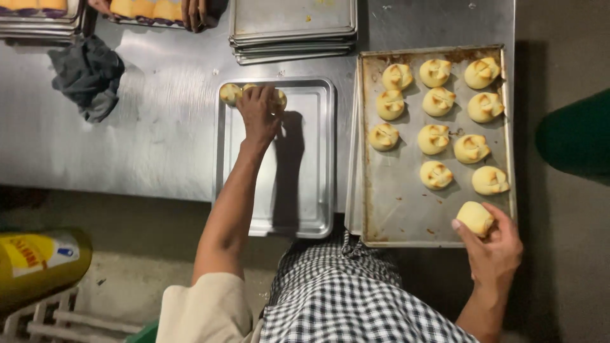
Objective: Organizing and transferring baked bread from one tray to another in a bakery production area.
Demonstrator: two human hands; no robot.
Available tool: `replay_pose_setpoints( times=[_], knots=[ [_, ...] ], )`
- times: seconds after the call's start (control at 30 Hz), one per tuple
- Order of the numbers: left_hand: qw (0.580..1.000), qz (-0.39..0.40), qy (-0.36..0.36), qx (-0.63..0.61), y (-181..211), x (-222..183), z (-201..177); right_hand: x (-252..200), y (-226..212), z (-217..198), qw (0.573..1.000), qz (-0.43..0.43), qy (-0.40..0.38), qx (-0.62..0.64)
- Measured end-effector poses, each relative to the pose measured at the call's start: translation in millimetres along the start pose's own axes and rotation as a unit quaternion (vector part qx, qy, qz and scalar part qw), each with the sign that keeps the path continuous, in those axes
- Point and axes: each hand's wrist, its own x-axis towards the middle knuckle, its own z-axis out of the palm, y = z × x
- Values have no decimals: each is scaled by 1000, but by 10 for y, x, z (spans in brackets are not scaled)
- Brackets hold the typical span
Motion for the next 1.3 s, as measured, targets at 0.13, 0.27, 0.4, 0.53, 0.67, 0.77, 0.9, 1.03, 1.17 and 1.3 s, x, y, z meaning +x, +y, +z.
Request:
replay_pose_setpoints(
  times=[0.13,0.27,0.4,0.53,0.67,0.77,0.9,1.03,1.17,1.3],
  knots=[
    [998,38,-36,26,-365,291,303,-111,-705,634,981,7,-94,170],
    [997,34,-73,22,-585,362,430,-38,-1702,1603,983,-117,-144,-14],
    [995,33,-95,1,-646,357,294,372,-1736,2860,976,-71,-182,98],
    [990,40,-137,-14,-667,462,144,803,-1663,3716,979,-167,-90,-70],
    [989,42,-143,-26,-716,450,190,1116,-1566,4186,967,-229,-62,-91],
    [991,35,-130,-13,-742,441,330,1180,-1565,4337,969,-208,-84,-105],
    [991,24,-131,4,-777,406,381,1034,-1778,4237,957,-263,-88,-83],
    [995,42,-92,-18,-612,452,61,715,-1724,3749,981,-135,-141,12],
    [993,70,-32,-85,-235,188,-271,211,-1755,2651,965,-235,-112,-13],
    [976,92,-27,-195,532,-220,-196,-42,-1184,1634,971,-236,-8,-39]
  ],
)
